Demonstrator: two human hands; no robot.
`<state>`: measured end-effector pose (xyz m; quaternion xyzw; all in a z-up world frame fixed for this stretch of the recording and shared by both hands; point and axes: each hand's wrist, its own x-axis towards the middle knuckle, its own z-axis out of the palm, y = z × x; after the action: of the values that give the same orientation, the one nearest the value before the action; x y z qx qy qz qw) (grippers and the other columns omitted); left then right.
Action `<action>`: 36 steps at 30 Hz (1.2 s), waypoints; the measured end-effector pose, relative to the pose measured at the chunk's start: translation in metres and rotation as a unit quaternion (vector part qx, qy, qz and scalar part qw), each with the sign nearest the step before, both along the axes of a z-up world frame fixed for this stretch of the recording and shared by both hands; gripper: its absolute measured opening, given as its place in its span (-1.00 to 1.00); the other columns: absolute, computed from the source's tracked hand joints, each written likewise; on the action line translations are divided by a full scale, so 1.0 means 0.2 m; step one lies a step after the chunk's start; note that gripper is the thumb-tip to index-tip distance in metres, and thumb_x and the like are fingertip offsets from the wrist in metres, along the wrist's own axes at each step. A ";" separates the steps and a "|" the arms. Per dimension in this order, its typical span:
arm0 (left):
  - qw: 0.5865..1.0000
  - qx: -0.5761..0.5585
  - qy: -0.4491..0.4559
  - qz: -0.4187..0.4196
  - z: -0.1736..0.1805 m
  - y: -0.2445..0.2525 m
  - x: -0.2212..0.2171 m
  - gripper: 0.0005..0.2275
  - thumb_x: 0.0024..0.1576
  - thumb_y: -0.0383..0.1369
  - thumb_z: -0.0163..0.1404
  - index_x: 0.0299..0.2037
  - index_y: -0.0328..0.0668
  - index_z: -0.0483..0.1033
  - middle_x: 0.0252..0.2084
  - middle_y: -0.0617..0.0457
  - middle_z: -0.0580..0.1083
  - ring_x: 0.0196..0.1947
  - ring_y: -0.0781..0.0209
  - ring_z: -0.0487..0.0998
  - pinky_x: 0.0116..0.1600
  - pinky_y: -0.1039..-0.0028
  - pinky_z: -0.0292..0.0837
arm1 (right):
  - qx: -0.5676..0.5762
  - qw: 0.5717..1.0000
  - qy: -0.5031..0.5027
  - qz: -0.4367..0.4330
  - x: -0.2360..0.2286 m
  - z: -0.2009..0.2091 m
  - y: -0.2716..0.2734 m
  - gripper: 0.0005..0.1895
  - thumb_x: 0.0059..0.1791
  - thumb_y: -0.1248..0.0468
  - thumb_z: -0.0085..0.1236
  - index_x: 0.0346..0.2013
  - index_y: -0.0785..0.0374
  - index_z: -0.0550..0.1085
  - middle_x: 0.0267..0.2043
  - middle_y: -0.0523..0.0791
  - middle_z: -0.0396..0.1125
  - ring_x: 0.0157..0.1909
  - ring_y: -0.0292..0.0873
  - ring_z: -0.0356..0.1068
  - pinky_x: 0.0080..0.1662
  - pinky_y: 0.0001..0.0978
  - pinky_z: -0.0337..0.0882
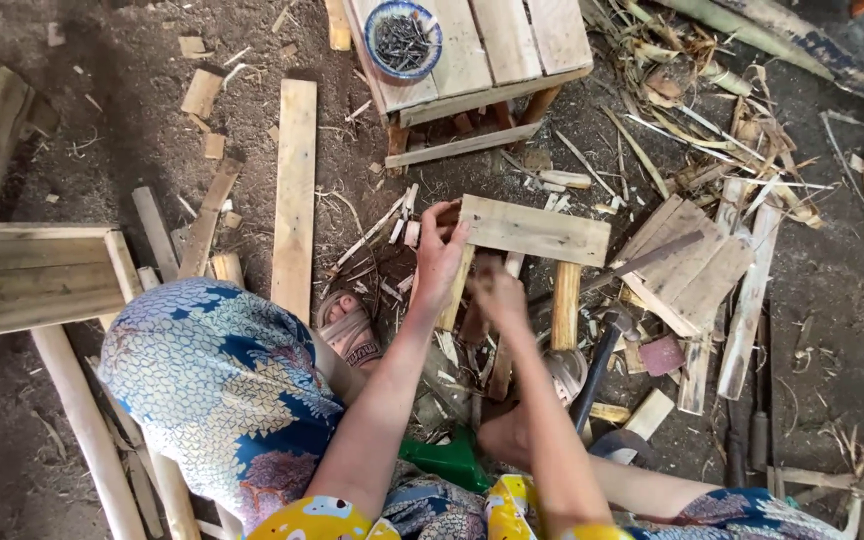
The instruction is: The person sits on the ground assembling a small square wooden frame from scrap wood pieces. They fit wooden slats and legs together, take nails from a bowl, and hammer the nails to fasten the joints of the frame.
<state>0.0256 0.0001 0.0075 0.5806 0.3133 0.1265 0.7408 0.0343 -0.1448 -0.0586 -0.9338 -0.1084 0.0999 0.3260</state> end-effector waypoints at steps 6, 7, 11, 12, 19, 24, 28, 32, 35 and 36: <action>0.997 -0.034 0.065 0.006 -0.09 0.00 0.03 -0.54 -0.04 -0.07 0.14 -0.03 -0.08 0.30 -0.10 -0.20 0.43 -0.08 -0.01 0.49 -0.10 0.24 0.49 | 0.258 0.919 0.253 -0.160 0.15 0.45 -0.66 -0.70 -0.12 0.25 -0.05 -0.19 0.28 0.51 -0.46 -0.19 0.33 -0.50 -0.32 0.39 -0.42 -0.50 0.42; 0.996 -0.028 0.085 -0.017 -0.06 -0.01 0.02 -0.53 -0.04 -0.02 0.12 -0.02 -0.03 0.34 -0.16 -0.17 0.45 -0.14 -0.02 0.51 -0.15 0.25 0.51 | 0.310 0.882 0.170 -0.312 0.27 0.08 -0.98 -0.74 -0.12 0.20 0.04 -0.17 0.18 0.41 -0.44 -0.17 0.31 -0.51 -0.23 0.42 -0.45 -0.41 0.47; 0.997 -0.037 0.060 -0.030 -0.02 -0.01 0.00 -0.61 0.04 -0.14 0.05 0.03 -0.09 0.41 -0.03 -0.24 0.39 -0.24 -0.14 0.53 -0.45 0.31 0.59 | -0.268 0.913 -0.101 -0.291 0.07 -0.26 -1.27 -0.13 -0.56 -0.04 0.41 -0.18 0.55 0.43 -0.16 0.33 0.32 0.00 0.32 0.30 0.06 0.08 0.21; 0.997 -0.036 0.063 -0.024 -0.12 0.01 0.02 -0.61 0.04 -0.14 0.05 0.03 -0.09 0.41 -0.03 -0.24 0.39 -0.24 -0.14 0.53 -0.45 0.31 0.59 | -0.267 0.915 -0.100 -0.285 0.04 -0.49 -1.35 -0.13 -0.56 -0.04 0.41 -0.18 0.55 0.43 -0.16 0.33 0.32 0.00 0.32 0.30 0.06 0.08 0.21; 0.994 -0.049 0.095 -0.001 -0.04 0.01 0.00 -0.60 0.03 -0.16 0.04 0.06 -0.06 0.43 -0.21 -0.26 0.43 -0.59 -0.05 0.55 -0.60 0.40 0.55 | -0.197 0.898 0.112 -0.378 -0.01 -0.90 -1.38 -0.59 -0.25 -0.02 0.24 -0.20 0.07 0.45 -0.30 -0.04 0.39 -0.22 0.12 0.43 -0.19 -0.01 0.41; 0.992 -0.076 0.102 0.018 -0.11 -0.01 0.02 -0.59 0.00 -0.14 0.08 0.06 0.00 0.44 -0.28 -0.29 0.44 -0.58 -0.11 0.55 -0.60 0.34 0.54 | -0.171 0.878 0.021 -0.446 0.01 -0.96 -1.34 -0.65 -0.21 -0.04 0.05 -0.26 0.06 0.46 -0.39 -0.06 0.40 -0.24 0.09 0.44 -0.24 -0.04 0.40; 0.991 -0.083 0.104 0.017 -0.09 -0.02 0.03 -0.60 0.01 -0.15 0.07 0.06 -0.02 0.44 -0.30 -0.31 0.44 -0.59 -0.09 0.55 -0.61 0.38 0.53 | 0.017 0.883 -0.084 -0.461 0.13 -0.57 -1.20 -0.67 -0.06 0.01 0.01 -0.31 0.23 0.41 -0.50 0.03 0.30 -0.48 -0.01 0.30 -0.42 -0.26 0.27; 0.991 -0.083 0.100 0.020 -0.14 -0.02 0.04 -0.59 0.01 -0.16 0.06 0.06 -0.05 0.43 -0.35 -0.31 0.44 -0.62 -0.08 0.54 -0.62 0.39 0.52 | 0.313 0.869 -0.101 -0.370 0.14 0.30 -0.79 -0.57 0.09 -0.10 -0.17 -0.35 0.19 0.35 -0.69 -0.13 0.15 -0.76 -0.29 0.16 -0.69 -0.54 0.14; 0.994 -0.061 0.094 0.007 -0.12 -0.03 0.04 -0.57 0.01 -0.15 0.05 0.06 -0.12 0.43 -0.29 -0.33 0.45 -0.59 -0.08 0.56 -0.61 0.35 0.54 | 0.264 0.952 -0.124 -0.090 0.16 0.78 -0.59 -0.63 0.12 0.02 -0.26 -0.27 0.29 0.25 -0.63 -0.08 0.14 -0.66 -0.22 0.20 -0.58 -0.52 0.14; 0.994 -0.062 0.095 0.008 -0.09 -0.02 0.02 -0.57 0.01 -0.15 0.05 0.06 -0.12 0.43 -0.29 -0.33 0.45 -0.59 -0.08 0.56 -0.61 0.35 0.54 | 0.263 0.953 -0.123 -0.088 0.16 0.87 -0.52 -0.63 0.12 0.02 -0.26 -0.27 0.29 0.25 -0.63 -0.08 0.14 -0.66 -0.22 0.20 -0.58 -0.52 0.14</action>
<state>0.0296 -0.0047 -0.0108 0.5401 0.3943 0.0573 0.7413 0.0672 -0.2496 0.1160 -0.8257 -0.0873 -0.0768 0.5520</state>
